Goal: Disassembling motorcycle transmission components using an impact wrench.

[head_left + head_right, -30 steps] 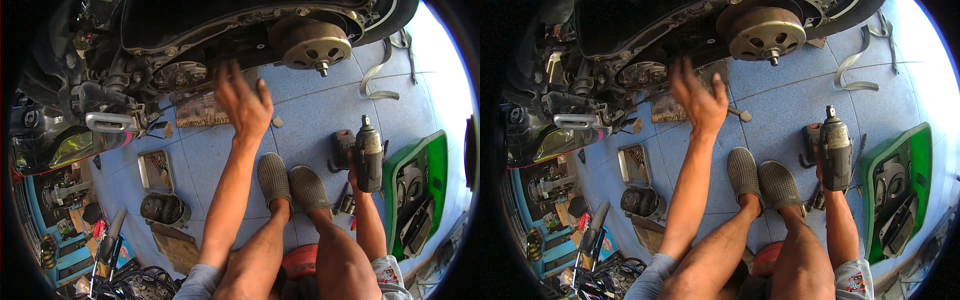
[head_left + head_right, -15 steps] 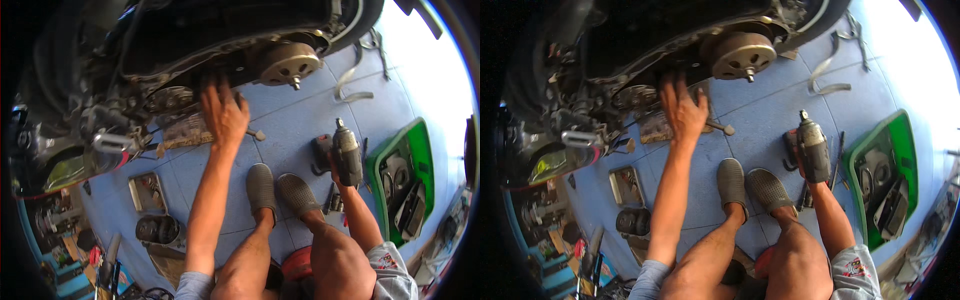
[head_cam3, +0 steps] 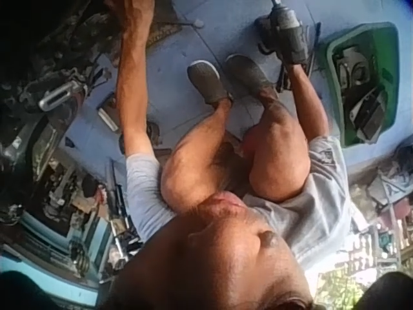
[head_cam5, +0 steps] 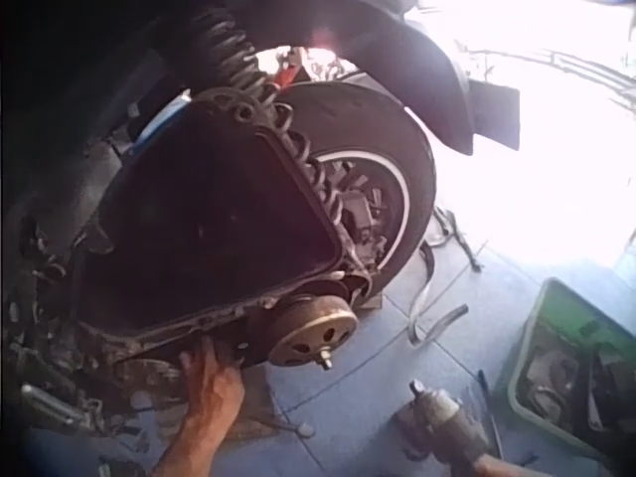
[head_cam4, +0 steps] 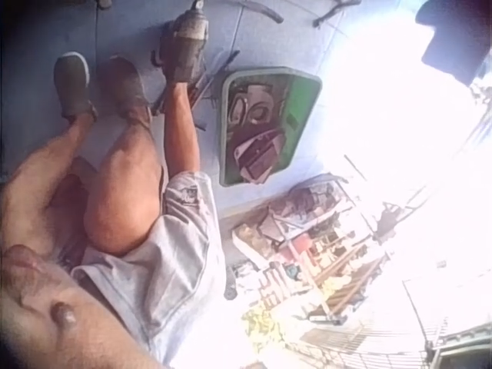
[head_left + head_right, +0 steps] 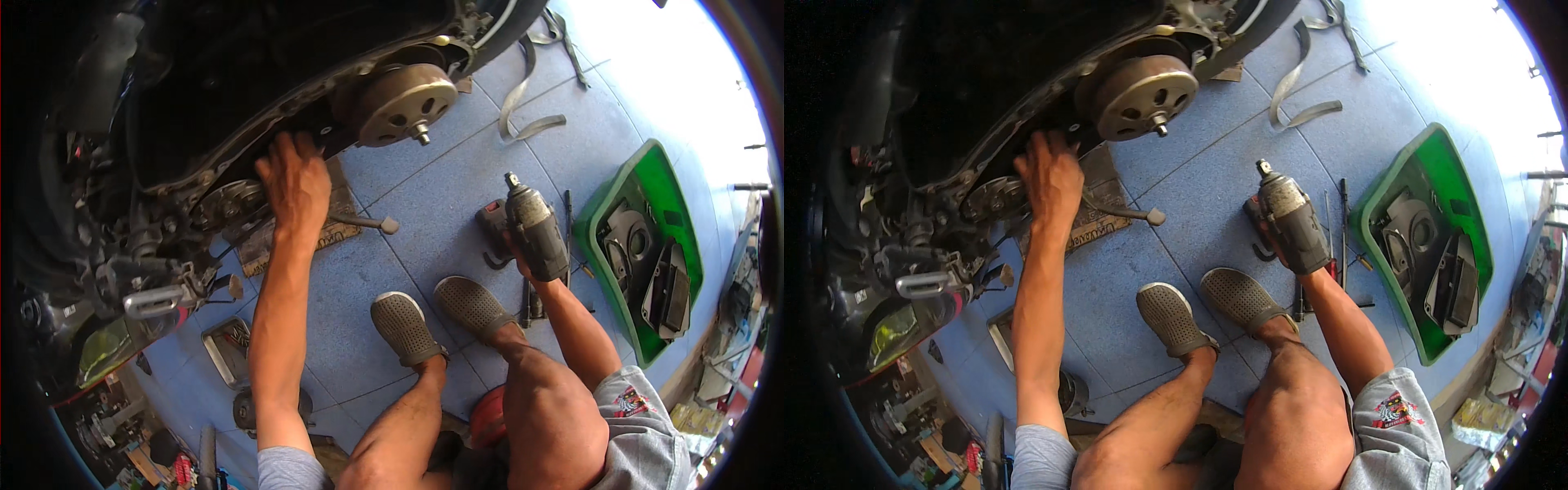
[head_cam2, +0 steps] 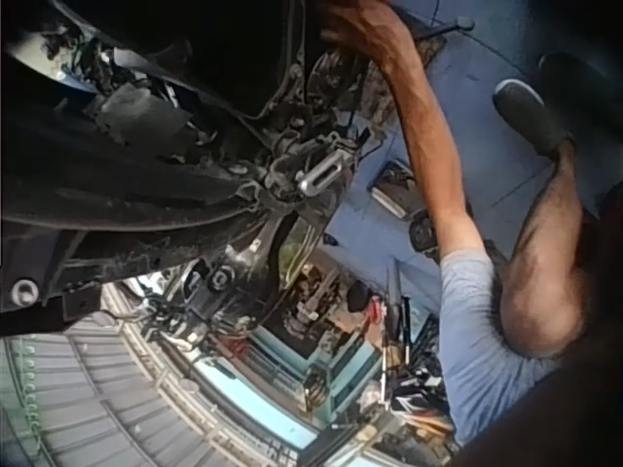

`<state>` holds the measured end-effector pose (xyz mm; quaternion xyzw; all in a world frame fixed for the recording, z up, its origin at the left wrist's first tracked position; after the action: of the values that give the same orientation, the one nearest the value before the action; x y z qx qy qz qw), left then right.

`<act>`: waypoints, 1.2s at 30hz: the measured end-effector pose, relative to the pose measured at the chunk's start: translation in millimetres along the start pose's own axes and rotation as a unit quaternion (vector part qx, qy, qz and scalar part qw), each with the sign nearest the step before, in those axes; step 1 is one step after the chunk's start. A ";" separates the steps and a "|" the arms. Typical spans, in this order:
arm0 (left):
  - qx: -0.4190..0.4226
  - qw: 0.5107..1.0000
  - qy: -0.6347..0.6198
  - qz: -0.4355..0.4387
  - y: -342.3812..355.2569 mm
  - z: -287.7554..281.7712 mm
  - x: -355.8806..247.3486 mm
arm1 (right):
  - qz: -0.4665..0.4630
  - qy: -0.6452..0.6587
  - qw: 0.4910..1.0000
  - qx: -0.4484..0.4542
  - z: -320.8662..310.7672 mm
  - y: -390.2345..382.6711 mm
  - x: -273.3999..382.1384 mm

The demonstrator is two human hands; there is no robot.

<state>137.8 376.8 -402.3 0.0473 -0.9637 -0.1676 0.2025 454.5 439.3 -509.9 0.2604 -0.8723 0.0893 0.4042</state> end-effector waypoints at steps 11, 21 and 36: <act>0.058 0.996 0.053 0.030 -9.6 19.3 4.4 | 0.134 0.270 0.950 0.081 44.1 -0.4 -65.2; -0.051 0.995 -0.089 -0.011 -35.0 -13.5 -33.6 | 0.276 0.064 0.952 -0.120 -67.8 -132.9 -105.7; 0.160 0.803 -0.567 -0.085 -73.9 28.4 -170.6 | 0.323 -0.217 0.911 0.133 -16.5 -181.5 -108.9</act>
<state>283.9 343.2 -515.9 0.0570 -0.9119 -0.0249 -0.4057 619.5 332.9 -590.8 0.0289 -0.9551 0.2714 0.1153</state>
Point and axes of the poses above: each hand's wrist, its own y-axis towards the middle knuckle, its own z-axis out of the palm, x = y × z, the point moved 6 cm from there along y, towards the middle knuckle, and after that the axes turned 14 degrees about z, right-handed, at the moved point
